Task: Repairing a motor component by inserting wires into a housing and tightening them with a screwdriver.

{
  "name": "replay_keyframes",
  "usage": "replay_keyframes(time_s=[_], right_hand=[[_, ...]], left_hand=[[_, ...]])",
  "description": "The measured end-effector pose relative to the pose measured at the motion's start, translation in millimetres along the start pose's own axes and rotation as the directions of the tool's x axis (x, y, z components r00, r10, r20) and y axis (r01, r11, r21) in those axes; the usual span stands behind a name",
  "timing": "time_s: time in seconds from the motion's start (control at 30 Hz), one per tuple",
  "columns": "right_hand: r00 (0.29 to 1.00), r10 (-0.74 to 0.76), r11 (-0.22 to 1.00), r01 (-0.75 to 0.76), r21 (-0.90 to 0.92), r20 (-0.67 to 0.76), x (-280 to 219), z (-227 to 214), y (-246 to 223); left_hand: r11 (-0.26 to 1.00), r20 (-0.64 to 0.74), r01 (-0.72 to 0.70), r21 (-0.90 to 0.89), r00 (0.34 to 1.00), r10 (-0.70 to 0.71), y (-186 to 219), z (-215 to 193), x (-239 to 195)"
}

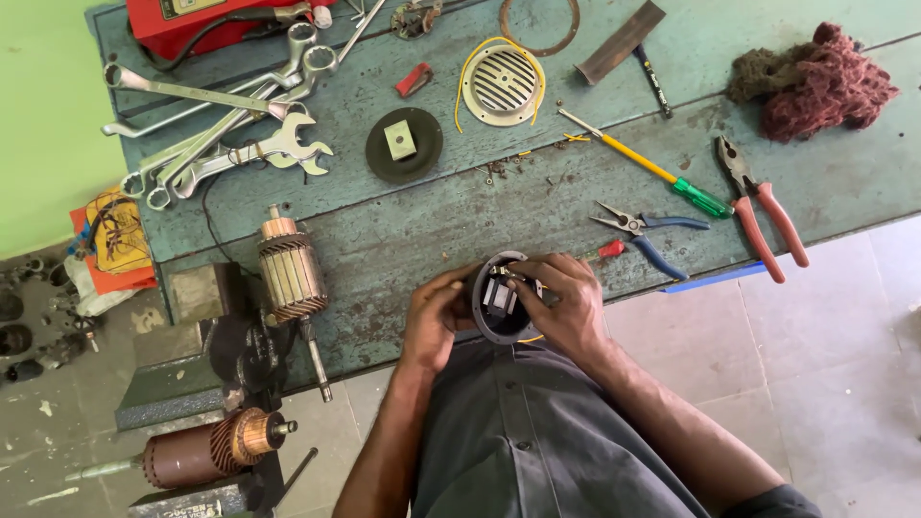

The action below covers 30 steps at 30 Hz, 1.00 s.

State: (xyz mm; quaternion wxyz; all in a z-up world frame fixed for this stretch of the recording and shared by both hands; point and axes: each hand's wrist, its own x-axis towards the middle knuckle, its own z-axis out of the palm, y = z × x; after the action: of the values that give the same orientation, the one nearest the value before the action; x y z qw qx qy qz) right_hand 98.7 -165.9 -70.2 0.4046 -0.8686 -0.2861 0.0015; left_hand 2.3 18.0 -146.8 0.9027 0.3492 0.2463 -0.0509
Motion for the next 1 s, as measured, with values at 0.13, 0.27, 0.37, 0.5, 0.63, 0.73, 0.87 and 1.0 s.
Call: replay_keyframes(time_s=[0.13,0.27,0.37,0.5,0.63,0.73,0.87,1.0], right_hand=[[0.998,0.053,0.996,-0.055,0.066,0.034,-1,-1,2],[0.986,0.162,0.981,-0.165,0.107,0.034,0,2,7],[0.979,0.202,0.971,-0.204,0.124,0.027,-1,3,13],[0.995,0.103,0.988,-0.1,0.117,-0.014,-4,3,18],[0.997,0.065,0.994,-0.062,0.092,-0.034,-1,-2,15],[0.997,0.019,0.998,-0.014,0.068,-0.073,-1,-4,14],[0.991,0.122,0.974,-0.108,0.199,-0.059,-7,2,28],[0.992,0.115,0.971,-0.1,0.215,-0.059,-8,3,33]], left_hand=[[0.995,-0.128,0.006,0.095,0.992,0.006,-13,5,9],[0.985,-0.207,-0.038,0.167,0.976,0.072,-31,-1,21],[0.983,-0.215,-0.05,0.179,0.973,0.089,-33,-2,28],[0.983,-0.248,-0.018,0.182,0.967,0.063,-30,4,28],[0.979,-0.248,0.017,0.203,0.968,0.034,-22,11,27],[0.988,-0.256,0.067,0.138,0.966,-0.03,-18,21,27],[0.973,-0.223,-0.003,0.23,0.973,0.056,-30,9,34],[0.962,-0.213,-0.035,0.271,0.972,0.095,-31,10,35]])
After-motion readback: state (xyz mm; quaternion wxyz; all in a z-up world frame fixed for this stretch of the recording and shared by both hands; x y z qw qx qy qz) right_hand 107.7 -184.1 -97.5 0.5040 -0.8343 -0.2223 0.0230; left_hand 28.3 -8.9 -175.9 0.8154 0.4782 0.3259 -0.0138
